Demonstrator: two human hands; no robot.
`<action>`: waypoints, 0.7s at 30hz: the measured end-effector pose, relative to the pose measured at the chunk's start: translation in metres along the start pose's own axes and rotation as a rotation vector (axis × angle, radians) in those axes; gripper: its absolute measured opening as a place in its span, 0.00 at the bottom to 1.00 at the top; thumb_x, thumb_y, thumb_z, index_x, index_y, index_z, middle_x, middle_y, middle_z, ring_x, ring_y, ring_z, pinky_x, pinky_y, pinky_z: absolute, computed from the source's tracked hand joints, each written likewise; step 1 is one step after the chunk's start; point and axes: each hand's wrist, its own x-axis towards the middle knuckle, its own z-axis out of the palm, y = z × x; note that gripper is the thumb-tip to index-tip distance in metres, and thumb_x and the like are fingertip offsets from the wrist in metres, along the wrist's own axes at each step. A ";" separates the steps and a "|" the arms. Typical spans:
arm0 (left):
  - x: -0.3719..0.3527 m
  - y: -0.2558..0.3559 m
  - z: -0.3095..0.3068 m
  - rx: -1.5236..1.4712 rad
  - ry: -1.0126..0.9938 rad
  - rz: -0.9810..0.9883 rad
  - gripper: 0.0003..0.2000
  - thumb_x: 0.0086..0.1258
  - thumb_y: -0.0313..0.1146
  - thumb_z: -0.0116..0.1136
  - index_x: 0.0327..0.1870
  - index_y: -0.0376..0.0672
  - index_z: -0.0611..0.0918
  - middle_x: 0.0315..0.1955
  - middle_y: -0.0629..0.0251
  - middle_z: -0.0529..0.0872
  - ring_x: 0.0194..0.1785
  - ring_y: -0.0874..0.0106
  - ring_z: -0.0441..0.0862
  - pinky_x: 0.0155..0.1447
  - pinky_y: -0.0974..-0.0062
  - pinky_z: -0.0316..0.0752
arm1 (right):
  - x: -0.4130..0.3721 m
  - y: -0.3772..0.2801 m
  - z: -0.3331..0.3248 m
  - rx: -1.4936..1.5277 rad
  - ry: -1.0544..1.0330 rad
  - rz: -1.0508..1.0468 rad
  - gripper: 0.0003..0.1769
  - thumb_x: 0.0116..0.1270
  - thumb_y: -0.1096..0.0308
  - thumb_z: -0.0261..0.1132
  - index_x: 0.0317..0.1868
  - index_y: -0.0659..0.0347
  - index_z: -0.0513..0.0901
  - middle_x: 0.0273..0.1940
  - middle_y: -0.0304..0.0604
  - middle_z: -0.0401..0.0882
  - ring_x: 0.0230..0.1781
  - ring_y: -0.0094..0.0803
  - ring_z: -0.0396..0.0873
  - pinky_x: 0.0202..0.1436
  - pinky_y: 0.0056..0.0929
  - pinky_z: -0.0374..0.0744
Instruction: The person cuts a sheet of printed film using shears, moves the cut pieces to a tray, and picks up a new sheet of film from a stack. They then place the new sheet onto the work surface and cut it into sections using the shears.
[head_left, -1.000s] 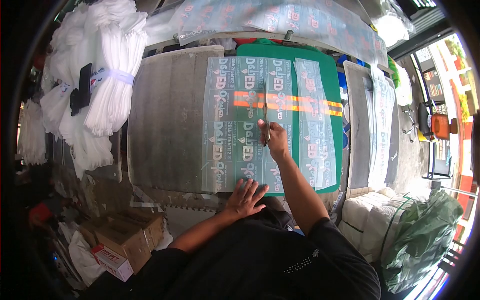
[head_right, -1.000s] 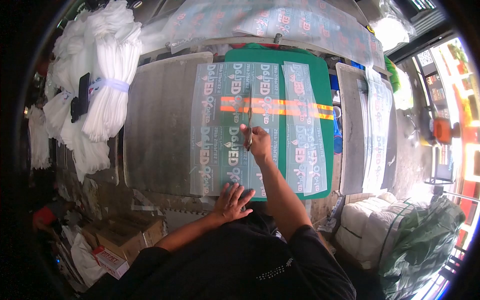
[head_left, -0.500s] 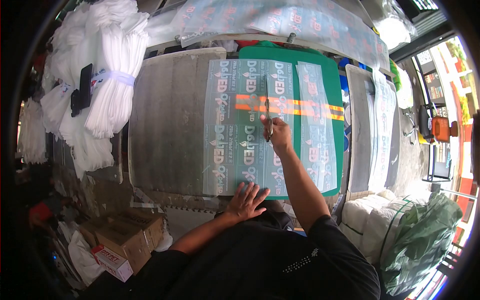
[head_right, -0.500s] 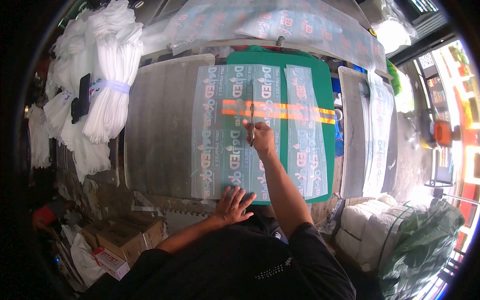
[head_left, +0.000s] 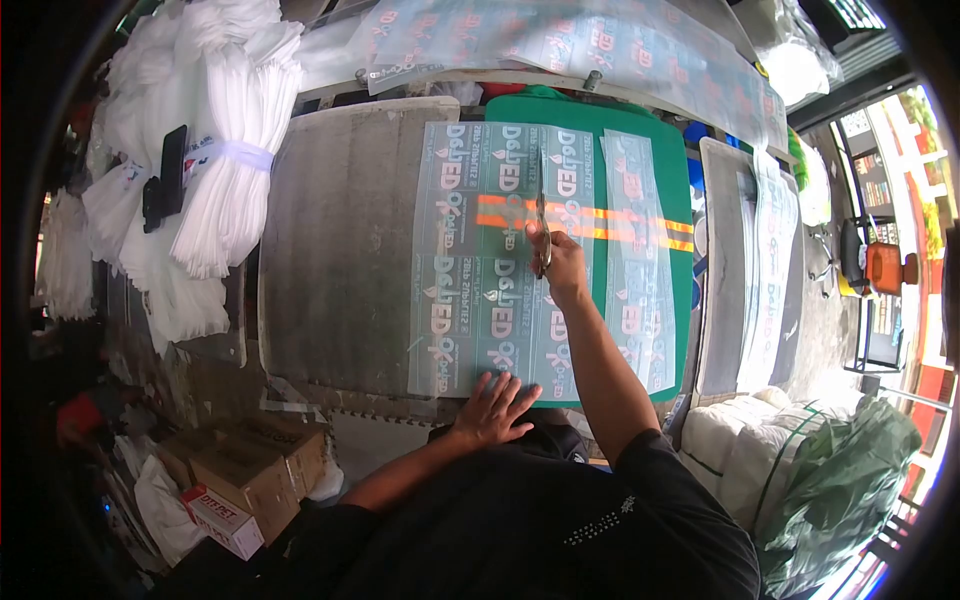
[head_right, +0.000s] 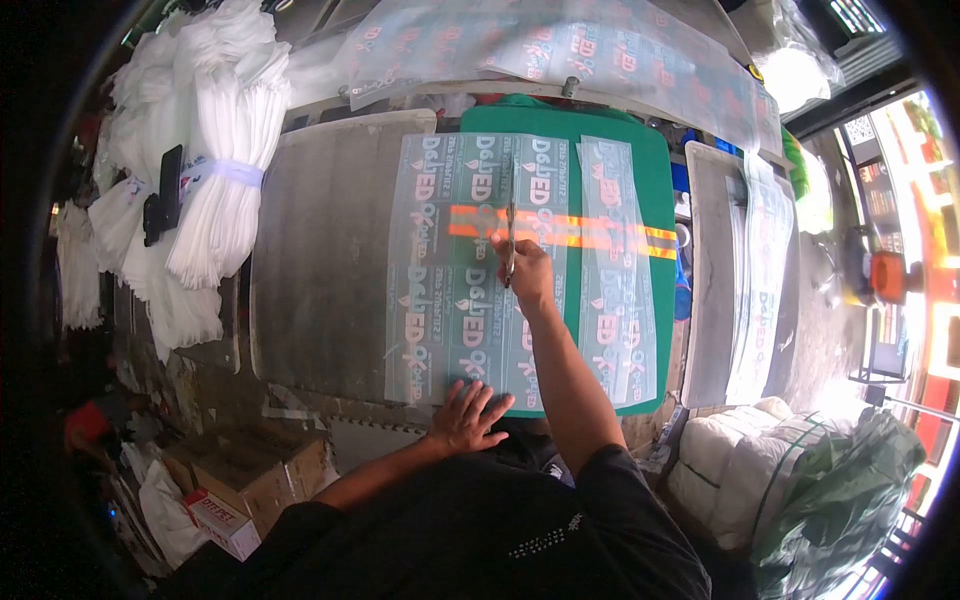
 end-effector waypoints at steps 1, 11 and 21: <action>0.000 0.000 0.000 0.002 0.007 0.004 0.35 0.62 0.65 0.54 0.68 0.59 0.71 0.58 0.57 0.69 0.66 0.57 0.64 0.70 0.48 0.56 | 0.002 0.000 0.000 -0.009 0.002 -0.012 0.29 0.58 0.46 0.73 0.35 0.69 0.78 0.19 0.37 0.73 0.17 0.22 0.71 0.21 0.21 0.67; 0.000 -0.001 0.004 0.024 0.026 0.007 0.34 0.62 0.65 0.53 0.68 0.59 0.72 0.57 0.58 0.69 0.64 0.59 0.64 0.67 0.49 0.59 | 0.020 -0.013 0.004 0.027 -0.028 -0.015 0.28 0.60 0.46 0.72 0.32 0.67 0.78 0.18 0.37 0.73 0.16 0.22 0.70 0.21 0.22 0.66; 0.000 0.000 0.002 0.024 0.029 -0.004 0.34 0.62 0.66 0.53 0.68 0.59 0.72 0.57 0.58 0.70 0.64 0.60 0.66 0.67 0.49 0.59 | 0.026 -0.023 0.010 0.089 -0.043 -0.008 0.28 0.60 0.47 0.73 0.34 0.68 0.78 0.20 0.36 0.73 0.17 0.22 0.71 0.21 0.22 0.68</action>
